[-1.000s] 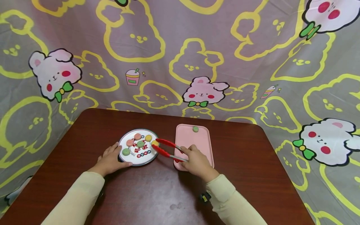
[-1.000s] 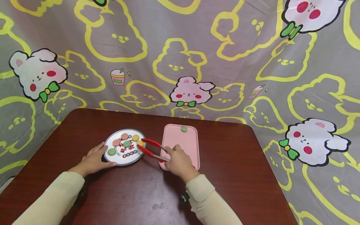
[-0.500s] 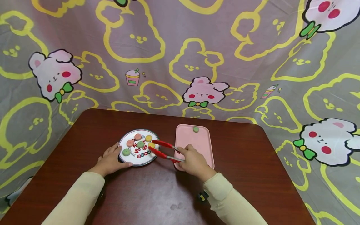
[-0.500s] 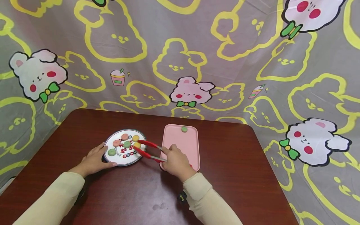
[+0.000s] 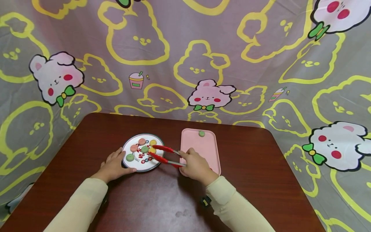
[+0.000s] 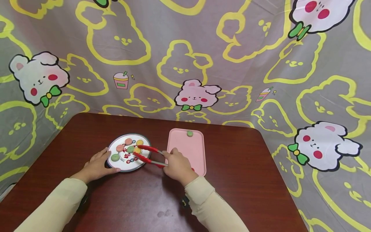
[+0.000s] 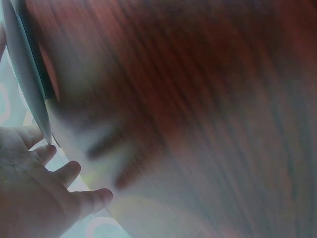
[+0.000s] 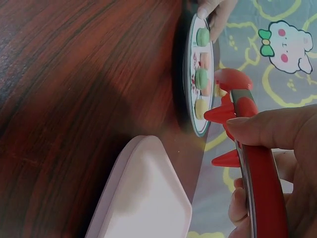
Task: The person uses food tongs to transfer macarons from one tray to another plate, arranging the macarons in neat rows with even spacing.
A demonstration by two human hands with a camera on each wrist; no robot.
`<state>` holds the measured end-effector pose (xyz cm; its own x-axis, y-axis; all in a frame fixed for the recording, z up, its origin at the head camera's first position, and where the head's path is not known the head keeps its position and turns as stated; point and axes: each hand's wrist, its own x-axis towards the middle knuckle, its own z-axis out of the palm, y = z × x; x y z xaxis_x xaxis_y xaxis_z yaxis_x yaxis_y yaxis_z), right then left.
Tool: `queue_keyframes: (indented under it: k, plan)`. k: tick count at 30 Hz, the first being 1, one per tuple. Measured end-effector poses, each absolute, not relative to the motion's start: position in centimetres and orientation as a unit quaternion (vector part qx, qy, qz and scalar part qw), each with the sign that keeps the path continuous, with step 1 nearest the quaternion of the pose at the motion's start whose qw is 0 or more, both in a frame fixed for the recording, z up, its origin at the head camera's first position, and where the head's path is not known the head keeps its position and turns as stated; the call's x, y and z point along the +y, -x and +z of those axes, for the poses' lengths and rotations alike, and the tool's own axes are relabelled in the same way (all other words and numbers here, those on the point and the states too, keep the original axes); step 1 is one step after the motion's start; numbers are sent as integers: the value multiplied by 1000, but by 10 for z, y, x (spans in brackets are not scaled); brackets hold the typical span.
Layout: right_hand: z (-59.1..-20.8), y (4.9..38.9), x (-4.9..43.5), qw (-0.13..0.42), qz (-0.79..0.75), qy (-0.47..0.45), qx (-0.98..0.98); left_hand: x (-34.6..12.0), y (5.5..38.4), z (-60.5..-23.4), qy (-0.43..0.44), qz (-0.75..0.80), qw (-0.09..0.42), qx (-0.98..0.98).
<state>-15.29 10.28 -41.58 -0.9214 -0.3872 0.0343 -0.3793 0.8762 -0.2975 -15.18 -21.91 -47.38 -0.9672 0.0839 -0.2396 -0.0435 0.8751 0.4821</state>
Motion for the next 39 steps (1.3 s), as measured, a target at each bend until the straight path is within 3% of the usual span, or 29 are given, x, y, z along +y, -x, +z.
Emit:
queue_keyframes:
  k: [39]
  plan:
    - [-420,158,73,47,-92,235,966,-219,151,-475,-12,246,119,962]
